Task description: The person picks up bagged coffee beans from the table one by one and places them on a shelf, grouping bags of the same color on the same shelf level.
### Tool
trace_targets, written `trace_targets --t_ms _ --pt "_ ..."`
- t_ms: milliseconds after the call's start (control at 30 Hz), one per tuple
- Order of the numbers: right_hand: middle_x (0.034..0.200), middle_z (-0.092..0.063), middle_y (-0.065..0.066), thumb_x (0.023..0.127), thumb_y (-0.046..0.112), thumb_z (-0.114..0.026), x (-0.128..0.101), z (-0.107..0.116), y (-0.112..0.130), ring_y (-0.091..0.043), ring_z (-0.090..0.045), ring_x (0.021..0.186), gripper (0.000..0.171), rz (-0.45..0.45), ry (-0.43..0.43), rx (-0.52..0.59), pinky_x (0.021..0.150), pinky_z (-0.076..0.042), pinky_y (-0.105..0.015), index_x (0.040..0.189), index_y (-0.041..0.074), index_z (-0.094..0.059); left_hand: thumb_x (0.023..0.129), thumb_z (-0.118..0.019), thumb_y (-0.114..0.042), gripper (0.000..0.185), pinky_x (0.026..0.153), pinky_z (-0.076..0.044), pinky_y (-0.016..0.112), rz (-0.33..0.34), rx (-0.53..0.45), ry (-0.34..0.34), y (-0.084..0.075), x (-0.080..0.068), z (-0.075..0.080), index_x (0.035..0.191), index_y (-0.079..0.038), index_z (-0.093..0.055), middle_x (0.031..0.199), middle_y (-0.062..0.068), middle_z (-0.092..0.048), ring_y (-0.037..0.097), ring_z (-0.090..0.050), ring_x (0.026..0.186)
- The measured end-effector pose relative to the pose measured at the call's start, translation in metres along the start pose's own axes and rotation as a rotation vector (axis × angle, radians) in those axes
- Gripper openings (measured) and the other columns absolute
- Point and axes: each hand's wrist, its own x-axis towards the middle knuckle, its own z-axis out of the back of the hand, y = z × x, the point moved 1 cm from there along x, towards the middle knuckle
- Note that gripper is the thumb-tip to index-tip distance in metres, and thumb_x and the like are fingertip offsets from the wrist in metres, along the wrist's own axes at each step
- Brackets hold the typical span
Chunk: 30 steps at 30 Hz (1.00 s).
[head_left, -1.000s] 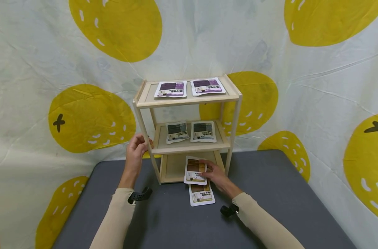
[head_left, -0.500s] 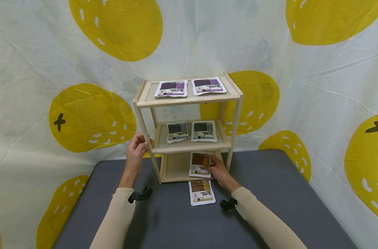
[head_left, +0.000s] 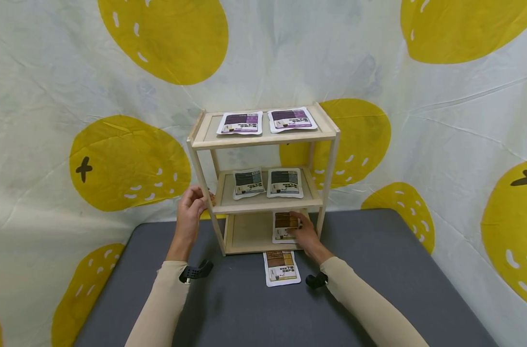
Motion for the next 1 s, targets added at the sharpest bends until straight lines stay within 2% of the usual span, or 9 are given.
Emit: trace_targets --t_ms 233,433,567,633,767,800,867,933,1000 --pt "0.159 -0.032 -0.027 0.089 -0.01 -0.061 -0.001 -0.001 0.003 -0.044 -0.028 0.147 0.063 -0.007 -0.014 -0.041 0.113 -0.034 -0.06 0.149 0.0 -0.045 0.099 -0.047 0.0 0.022 0.086 -0.056 0.037 -0.002 -0.004 0.009 0.001 -0.001 -0.001 0.118 0.009 -0.053 0.101 0.011 -0.06 0.028 -0.06 0.093" --pt "0.155 -0.028 -0.03 0.089 -0.007 -0.065 -0.004 0.0 0.009 -0.047 -0.038 0.138 0.062 -0.022 -0.047 -0.15 0.102 -0.044 -0.056 0.148 0.003 -0.048 0.099 -0.047 0.0 0.02 0.085 -0.056 0.036 0.001 -0.006 0.001 0.002 0.0 0.0 0.117 0.007 -0.054 0.102 0.014 -0.059 0.028 -0.06 0.094" --pt "0.153 -0.024 -0.03 0.089 -0.006 -0.066 -0.005 0.001 0.011 -0.045 -0.045 0.131 0.061 -0.014 -0.068 -0.221 0.091 -0.049 -0.047 0.147 0.003 -0.05 0.1 -0.047 0.0 0.019 0.085 -0.055 0.034 0.006 -0.008 0.004 0.001 0.0 0.001 0.117 0.006 -0.054 0.103 0.016 -0.057 0.028 -0.06 0.094" --pt "0.155 -0.023 -0.029 0.088 -0.007 -0.065 -0.007 0.001 0.012 -0.043 -0.051 0.124 0.062 -0.014 -0.062 -0.234 0.08 -0.051 -0.041 0.148 0.003 -0.049 0.099 -0.048 0.0 0.019 0.085 -0.055 0.033 0.011 -0.005 0.007 0.001 0.001 0.001 0.116 0.005 -0.054 0.102 0.015 -0.057 0.027 -0.06 0.093" --pt "0.154 -0.023 -0.029 0.085 -0.009 -0.064 -0.012 0.001 0.015 -0.039 -0.054 0.115 0.066 0.01 -0.046 -0.255 0.068 -0.047 -0.032 0.148 0.002 -0.049 0.1 -0.049 -0.001 0.018 0.085 -0.055 0.034 0.02 0.008 0.01 -0.001 0.001 0.002 0.117 0.004 -0.054 0.101 0.01 -0.059 0.028 -0.061 0.091" --pt "0.154 -0.023 -0.029 0.084 -0.009 -0.063 -0.013 0.001 0.016 -0.038 -0.054 0.115 0.067 0.015 -0.042 -0.255 0.067 -0.047 -0.031 0.149 0.002 -0.049 0.1 -0.049 -0.001 0.018 0.085 -0.055 0.034 0.02 0.012 0.012 -0.001 0.001 0.003 0.116 0.005 -0.054 0.101 0.01 -0.06 0.028 -0.061 0.091" --pt "0.152 -0.026 -0.03 0.082 -0.009 -0.064 -0.016 0.002 0.019 -0.038 -0.049 0.12 0.068 0.04 -0.044 -0.279 0.075 -0.047 -0.032 0.148 0.001 -0.049 0.099 -0.05 0.0 0.019 0.085 -0.056 0.034 0.012 0.013 0.017 -0.002 0.002 0.003 0.116 0.006 -0.054 0.101 0.013 -0.061 0.031 -0.061 0.091" --pt "0.152 -0.027 -0.031 0.081 -0.009 -0.064 -0.018 0.002 0.022 -0.04 -0.05 0.121 0.069 0.058 -0.038 -0.29 0.08 -0.05 -0.038 0.147 0.0 -0.049 0.098 -0.05 0.0 0.02 0.085 -0.056 0.034 0.004 0.016 0.025 -0.003 0.002 0.003 0.117 0.008 -0.053 0.102 0.018 -0.061 0.033 -0.061 0.091" --pt "0.152 -0.028 -0.033 0.08 -0.008 -0.065 -0.021 0.003 0.025 -0.042 -0.047 0.124 0.069 0.087 -0.03 -0.312 0.089 -0.05 -0.044 0.147 -0.002 -0.048 0.098 -0.051 0.0 0.021 0.085 -0.056 0.033 -0.002 0.022 0.029 -0.003 0.003 0.003 0.117 0.009 -0.053 0.104 0.023 -0.061 0.034 -0.062 0.091"
